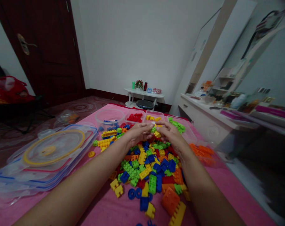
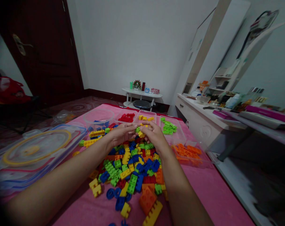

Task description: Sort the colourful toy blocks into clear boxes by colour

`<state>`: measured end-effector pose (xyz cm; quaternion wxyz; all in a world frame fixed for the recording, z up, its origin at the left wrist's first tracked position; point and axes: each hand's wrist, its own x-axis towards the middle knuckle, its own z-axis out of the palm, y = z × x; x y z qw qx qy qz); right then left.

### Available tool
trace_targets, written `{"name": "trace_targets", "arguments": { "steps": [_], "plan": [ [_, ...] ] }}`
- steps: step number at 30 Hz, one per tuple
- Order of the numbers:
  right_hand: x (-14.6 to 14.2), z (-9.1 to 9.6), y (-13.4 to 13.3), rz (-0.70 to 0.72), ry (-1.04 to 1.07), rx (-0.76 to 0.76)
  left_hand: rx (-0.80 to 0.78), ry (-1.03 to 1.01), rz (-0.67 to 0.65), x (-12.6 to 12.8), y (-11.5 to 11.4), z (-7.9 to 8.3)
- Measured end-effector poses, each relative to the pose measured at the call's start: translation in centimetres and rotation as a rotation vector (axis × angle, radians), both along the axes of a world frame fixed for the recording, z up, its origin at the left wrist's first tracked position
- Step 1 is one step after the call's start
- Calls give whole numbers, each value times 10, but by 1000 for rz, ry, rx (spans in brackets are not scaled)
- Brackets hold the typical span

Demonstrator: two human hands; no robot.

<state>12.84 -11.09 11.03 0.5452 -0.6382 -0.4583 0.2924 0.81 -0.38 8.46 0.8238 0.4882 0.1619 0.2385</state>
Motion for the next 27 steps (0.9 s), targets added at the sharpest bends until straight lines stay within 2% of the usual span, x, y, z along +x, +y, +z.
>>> {"name": "trace_targets", "arguments": {
  "steps": [3,7,10,13,17,20,24,27],
  "plan": [
    [-3,3,-3,125,-54,-39,99,13,-5,0,2,-4],
    [-10,1,-1,186,-105,-58,282,105,103,2,1,-7],
    [-13,-2,1,161,-119,-61,394,138,187,2,-3,-5],
    [-11,-2,3,111,-107,-13,441,170,201,0,-7,1],
    [-5,0,3,-33,9,88,462,160,78,-2,-10,6],
    [-3,0,3,-83,60,139,464,92,-7,2,-12,5],
    [-1,-2,5,-77,78,179,457,48,79,7,-12,2],
    [6,0,5,-167,47,251,541,124,160,7,-8,1]
  ]
}}
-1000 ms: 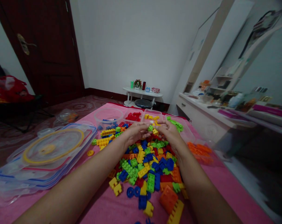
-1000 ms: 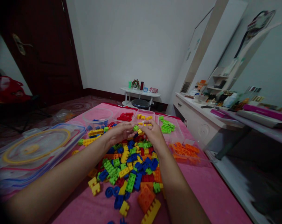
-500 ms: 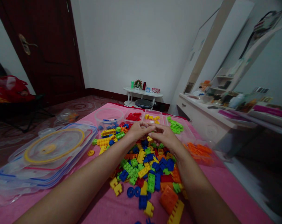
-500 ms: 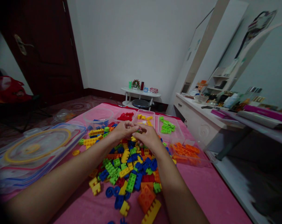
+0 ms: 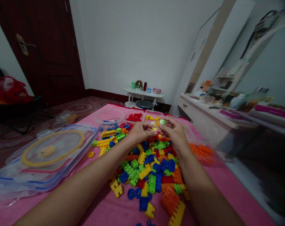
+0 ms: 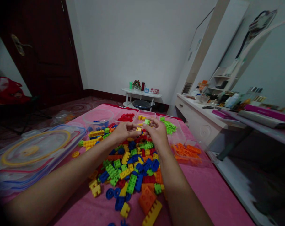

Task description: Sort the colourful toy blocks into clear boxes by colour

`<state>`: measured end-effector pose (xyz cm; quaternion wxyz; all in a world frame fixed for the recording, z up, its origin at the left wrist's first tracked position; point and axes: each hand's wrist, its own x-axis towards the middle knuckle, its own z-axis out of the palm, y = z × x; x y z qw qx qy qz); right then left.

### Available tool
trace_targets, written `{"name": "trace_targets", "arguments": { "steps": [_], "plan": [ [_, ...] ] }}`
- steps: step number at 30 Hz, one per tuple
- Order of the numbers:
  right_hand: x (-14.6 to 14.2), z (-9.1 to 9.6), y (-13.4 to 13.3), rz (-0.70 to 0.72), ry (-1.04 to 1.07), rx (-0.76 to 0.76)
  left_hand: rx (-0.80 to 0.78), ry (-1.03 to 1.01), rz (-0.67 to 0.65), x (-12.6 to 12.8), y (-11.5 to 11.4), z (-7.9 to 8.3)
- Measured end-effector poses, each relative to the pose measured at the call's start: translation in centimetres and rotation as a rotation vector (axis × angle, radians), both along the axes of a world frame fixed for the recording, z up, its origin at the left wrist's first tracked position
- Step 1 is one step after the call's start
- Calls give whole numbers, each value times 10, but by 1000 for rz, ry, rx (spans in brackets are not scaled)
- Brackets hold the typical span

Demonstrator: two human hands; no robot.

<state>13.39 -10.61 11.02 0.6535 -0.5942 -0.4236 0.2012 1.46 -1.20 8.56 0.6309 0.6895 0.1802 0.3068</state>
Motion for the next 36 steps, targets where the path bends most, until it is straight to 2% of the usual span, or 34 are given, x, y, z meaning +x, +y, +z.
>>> {"name": "trace_targets", "arguments": {
  "steps": [3,5,7,10,12,14,17,20,23,25,29,33,36],
  "plan": [
    [11,5,-5,-87,-55,6,188,112,106,-3,8,-4],
    [19,8,-11,-49,-132,-119,373,166,182,-6,15,-8],
    [27,11,-17,47,-242,-307,524,205,250,-8,20,-10],
    [43,11,-26,151,-382,-525,588,245,272,-9,22,-10],
    [57,7,-28,80,-383,-594,578,257,228,-9,21,-9],
    [74,2,-29,-110,-317,-530,581,262,183,-7,19,-8],
    [98,-9,-26,-421,-283,-242,620,274,148,-6,15,-9],
    [108,-13,-25,-525,-343,-107,662,316,106,-5,10,-10],
    [98,-8,-26,-431,-352,-115,745,397,24,-7,6,-10],
    [86,-2,-25,-328,-332,-146,864,420,-54,-9,4,-9],
    [66,1,-21,-133,-382,-307,1097,434,-221,-15,1,-7],
    [59,-10,-15,163,-661,-523,1142,518,-209,-19,-4,-5],
    [51,-17,-12,237,-868,-672,1119,526,-179,-18,-6,-4]
  ]
}}
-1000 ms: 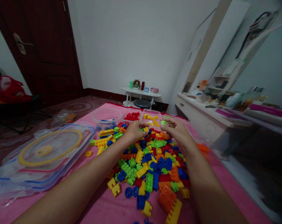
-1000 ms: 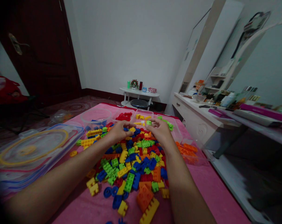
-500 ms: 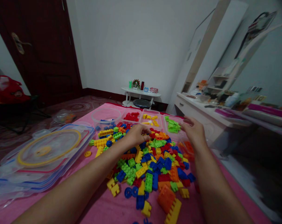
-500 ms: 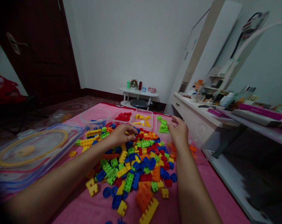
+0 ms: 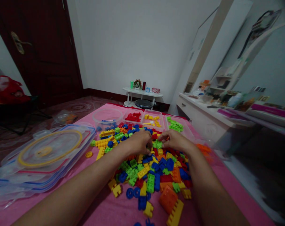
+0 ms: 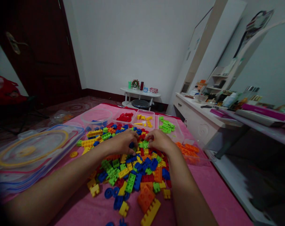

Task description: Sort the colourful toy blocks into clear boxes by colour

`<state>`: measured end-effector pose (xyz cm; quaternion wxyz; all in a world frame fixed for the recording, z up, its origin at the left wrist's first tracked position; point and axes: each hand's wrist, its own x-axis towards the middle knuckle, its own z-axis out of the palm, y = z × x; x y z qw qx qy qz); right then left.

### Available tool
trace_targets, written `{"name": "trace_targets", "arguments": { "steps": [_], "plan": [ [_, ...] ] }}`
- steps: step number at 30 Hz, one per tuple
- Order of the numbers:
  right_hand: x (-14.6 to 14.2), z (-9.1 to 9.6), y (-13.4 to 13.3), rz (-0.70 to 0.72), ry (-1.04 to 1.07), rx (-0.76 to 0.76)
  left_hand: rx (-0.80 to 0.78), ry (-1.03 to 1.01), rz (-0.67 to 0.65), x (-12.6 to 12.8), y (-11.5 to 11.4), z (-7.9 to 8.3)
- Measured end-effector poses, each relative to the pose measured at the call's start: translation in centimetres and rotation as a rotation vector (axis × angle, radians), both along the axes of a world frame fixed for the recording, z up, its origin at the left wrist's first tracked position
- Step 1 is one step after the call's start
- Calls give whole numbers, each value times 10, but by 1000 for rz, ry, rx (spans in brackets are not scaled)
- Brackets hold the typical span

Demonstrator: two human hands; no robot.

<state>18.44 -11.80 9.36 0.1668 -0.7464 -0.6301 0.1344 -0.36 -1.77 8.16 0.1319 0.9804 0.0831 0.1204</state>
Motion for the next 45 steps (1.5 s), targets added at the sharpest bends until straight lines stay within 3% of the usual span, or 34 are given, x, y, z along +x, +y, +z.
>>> {"name": "trace_targets", "arguments": {
  "steps": [5,10,16,28,32,35,39,42,45],
  "plan": [
    [-20,-2,3,-94,-261,-117,-41,-44,49,4,-1,-3],
    [-18,6,-3,-131,-254,-75,76,-10,156,6,-6,-11],
    [-5,12,-7,-314,-326,-78,86,-19,157,9,-8,-17],
    [-21,-10,6,-330,-448,-114,95,0,165,10,-11,-17],
    [-17,-6,4,-355,-416,-88,54,-43,182,11,-10,-19],
    [-10,3,1,-350,-333,12,19,-104,172,13,-7,-21],
    [-8,15,0,-231,-40,291,-218,-251,219,17,1,-16],
    [-16,18,4,-134,204,480,-597,-372,193,18,6,-8],
    [-26,18,8,-117,297,574,-983,-463,129,17,6,-1]
  ]
}}
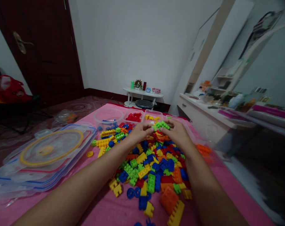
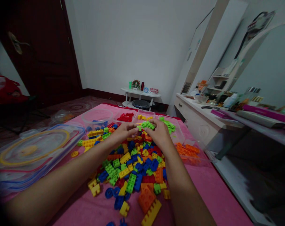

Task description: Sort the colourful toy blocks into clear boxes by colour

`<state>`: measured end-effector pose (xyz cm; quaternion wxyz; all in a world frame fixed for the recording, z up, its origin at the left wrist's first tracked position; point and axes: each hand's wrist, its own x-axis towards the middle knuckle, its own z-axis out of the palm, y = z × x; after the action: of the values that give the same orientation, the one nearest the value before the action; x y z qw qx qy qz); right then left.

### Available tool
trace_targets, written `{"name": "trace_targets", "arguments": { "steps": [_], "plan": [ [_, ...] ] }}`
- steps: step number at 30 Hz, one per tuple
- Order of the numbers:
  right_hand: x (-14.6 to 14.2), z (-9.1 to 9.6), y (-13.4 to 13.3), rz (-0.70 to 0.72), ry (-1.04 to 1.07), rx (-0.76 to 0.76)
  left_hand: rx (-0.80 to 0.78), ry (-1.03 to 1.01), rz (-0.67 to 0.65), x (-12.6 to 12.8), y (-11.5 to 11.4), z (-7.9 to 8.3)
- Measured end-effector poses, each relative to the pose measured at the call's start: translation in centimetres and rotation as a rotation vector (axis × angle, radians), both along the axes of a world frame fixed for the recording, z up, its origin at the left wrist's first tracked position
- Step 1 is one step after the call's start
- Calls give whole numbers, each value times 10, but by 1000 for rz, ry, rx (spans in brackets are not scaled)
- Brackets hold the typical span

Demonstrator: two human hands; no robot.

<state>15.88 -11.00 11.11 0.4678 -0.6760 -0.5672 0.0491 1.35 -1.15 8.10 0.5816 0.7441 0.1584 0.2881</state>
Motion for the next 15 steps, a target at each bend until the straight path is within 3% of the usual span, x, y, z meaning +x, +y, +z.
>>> {"name": "trace_targets", "arguments": {
  "steps": [3,7,10,15],
  "plan": [
    [-8,2,0,23,89,-2,-154,-57,-20,0,-1,2],
    [-16,8,-3,111,280,-55,-147,-109,20,1,-1,0],
    [-18,8,-2,105,276,-30,-201,-130,42,1,-1,-1],
    [-17,3,2,85,234,-20,-419,-116,-7,-1,-5,2]
  ]
}}
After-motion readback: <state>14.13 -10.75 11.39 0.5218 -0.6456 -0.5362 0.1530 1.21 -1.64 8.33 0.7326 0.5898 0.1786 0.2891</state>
